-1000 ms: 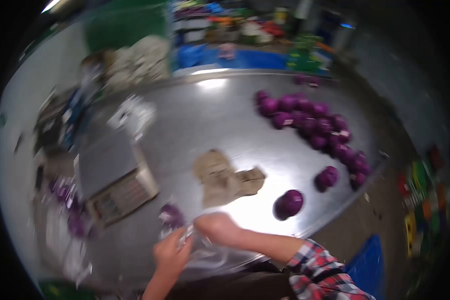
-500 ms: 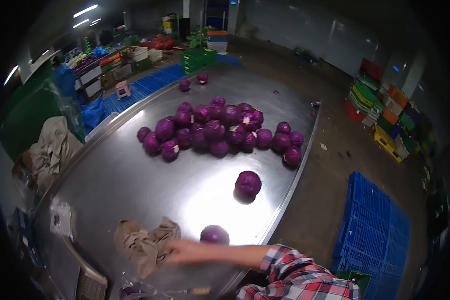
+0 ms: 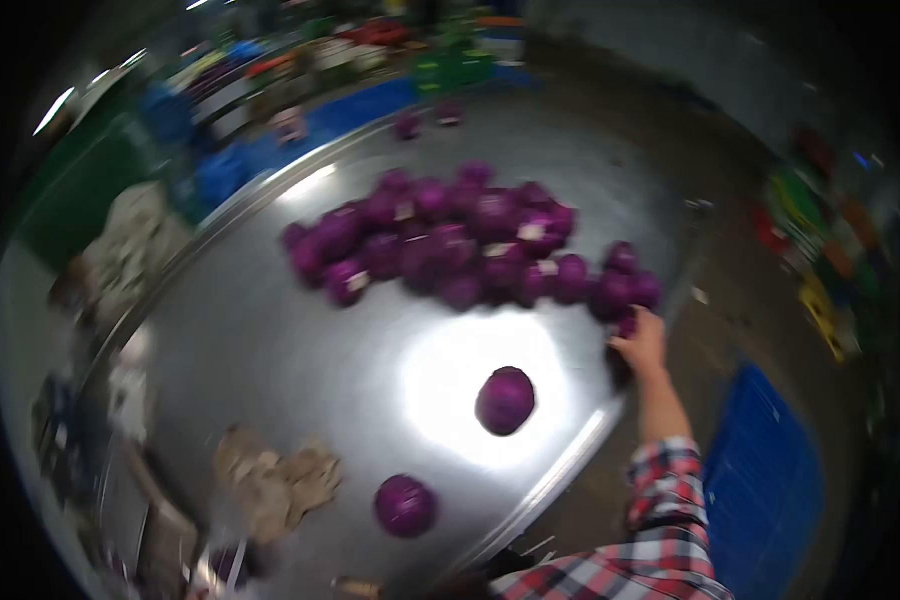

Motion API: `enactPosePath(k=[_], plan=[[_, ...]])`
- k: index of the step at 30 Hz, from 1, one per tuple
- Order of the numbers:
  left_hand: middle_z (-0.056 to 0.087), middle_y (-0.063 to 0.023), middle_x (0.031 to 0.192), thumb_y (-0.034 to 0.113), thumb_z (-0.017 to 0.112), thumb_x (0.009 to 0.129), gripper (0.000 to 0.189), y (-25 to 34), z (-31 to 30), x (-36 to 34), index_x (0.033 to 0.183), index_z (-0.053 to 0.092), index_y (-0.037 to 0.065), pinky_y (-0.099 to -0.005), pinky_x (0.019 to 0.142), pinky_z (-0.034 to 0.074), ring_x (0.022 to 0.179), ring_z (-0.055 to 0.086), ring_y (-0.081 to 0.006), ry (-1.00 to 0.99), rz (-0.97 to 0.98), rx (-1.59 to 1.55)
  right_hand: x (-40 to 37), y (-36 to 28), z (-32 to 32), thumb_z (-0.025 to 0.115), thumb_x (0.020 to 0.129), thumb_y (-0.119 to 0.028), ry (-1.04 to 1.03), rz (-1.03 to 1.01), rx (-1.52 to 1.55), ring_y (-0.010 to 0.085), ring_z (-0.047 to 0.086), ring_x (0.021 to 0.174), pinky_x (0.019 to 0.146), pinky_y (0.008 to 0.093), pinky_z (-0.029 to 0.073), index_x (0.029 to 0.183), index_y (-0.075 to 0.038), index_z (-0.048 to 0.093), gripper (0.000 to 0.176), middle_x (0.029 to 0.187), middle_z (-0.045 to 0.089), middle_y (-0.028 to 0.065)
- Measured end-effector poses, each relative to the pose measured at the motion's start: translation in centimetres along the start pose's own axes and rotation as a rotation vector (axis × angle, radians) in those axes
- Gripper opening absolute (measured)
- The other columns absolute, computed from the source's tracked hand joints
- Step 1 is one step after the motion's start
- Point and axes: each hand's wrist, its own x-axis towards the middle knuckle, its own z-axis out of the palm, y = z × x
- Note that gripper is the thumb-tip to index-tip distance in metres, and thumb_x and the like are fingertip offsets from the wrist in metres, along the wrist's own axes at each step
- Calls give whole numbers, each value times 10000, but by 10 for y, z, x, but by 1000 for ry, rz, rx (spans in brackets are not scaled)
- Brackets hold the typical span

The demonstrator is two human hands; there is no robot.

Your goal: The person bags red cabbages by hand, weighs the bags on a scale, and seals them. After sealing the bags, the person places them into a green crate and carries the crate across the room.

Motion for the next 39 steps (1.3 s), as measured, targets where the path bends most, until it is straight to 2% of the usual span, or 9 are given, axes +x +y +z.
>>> enactPosePath(k=[1, 5, 11, 15, 17, 25, 28, 31, 39], plan=[[459, -39, 586, 304, 610, 791, 331, -67, -25, 31, 958, 606, 18, -306, 442, 405, 475, 464, -150, -47, 11, 35, -1, 6, 6, 760, 531, -207, 27, 6, 103, 285, 554, 963, 855, 395, 442, 1113, -18, 539, 650, 966, 577, 194], [381, 30, 479, 334, 483, 906, 374, -10, 6, -3, 1049, 631, 22, -239, 356, 328, 358, 371, -80, -20, -100, 9, -25, -19, 30, 668, 746, -342, -319, 494, 1163, 221, 551, 977, 849, 328, 455, 1240, -11, 422, 643, 1134, 515, 123], [468, -13, 474, 292, 432, 936, 421, -8, 1, -3, 1144, 536, -59, -268, 405, 469, 388, 492, -107, -233, -150, -389, -205, -279, -36, 688, 577, -630, -1277, 104, 1725, 285, 572, 1016, 869, 417, 491, 1266, -22, 395, 965, 1161, 531, 168], [467, 15, 495, 302, 441, 939, 378, -29, -3, -10, 1160, 567, 22, -206, 459, 424, 444, 490, -67, -310, -61, -355, -314, -420, -80, 723, 605, -575, -1887, -30, 1530, 381, 482, 1135, 944, 459, 415, 1334, -80, 306, 975, 1285, 377, 317], [485, -4, 491, 269, 391, 958, 394, -50, -7, -18, 1182, 527, -24, -222, 446, 448, 438, 502, -73, -361, 25, -409, -364, -471, -83, 655, 734, -196, -2118, -1, 1693, 227, 509, 1089, 946, 340, 401, 1307, -27, 360, 666, 1198, 490, 131], [463, 46, 531, 211, 449, 942, 303, -111, -73, -36, 1198, 561, 93, -206, 443, 390, 457, 432, -29, -442, 250, -493, -521, -564, -56, 486, 881, -416, -1900, 303, 983, 193, 600, 859, 726, 315, 516, 1253, 24, 403, 582, 1006, 580, 135], [497, 11, 527, 189, 448, 935, 302, -135, -123, -18, 1165, 569, 35, -214, 429, 412, 446, 489, -56, -346, 5, -683, -515, -579, -86, 539, 799, -572, -1852, -491, 284, 249, 623, 873, 727, 336, 510, 1397, -32, 189, 879, 1268, 434, 241], [517, -33, 505, 172, 436, 930, 315, -165, -156, 4, 1141, 546, -35, -230, 407, 417, 421, 510, -99, -268, -40, -743, -520, -577, -107, 623, 760, -500, -1086, -1367, -143, 276, 621, 893, 649, 366, 524, 1339, -113, 352, 748, 1321, 407, 174], [558, -76, 522, 109, 447, 884, 305, -158, -194, 45, 1109, 535, -77, -227, 406, 433, 416, 548, -152, -142, -71, -717, -482, -621, -81, 537, 732, -80, -408, -1732, 164, 224, 577, 569, 447, 357, 447, 736, -71, 462, 76, 663, 501, 49]])
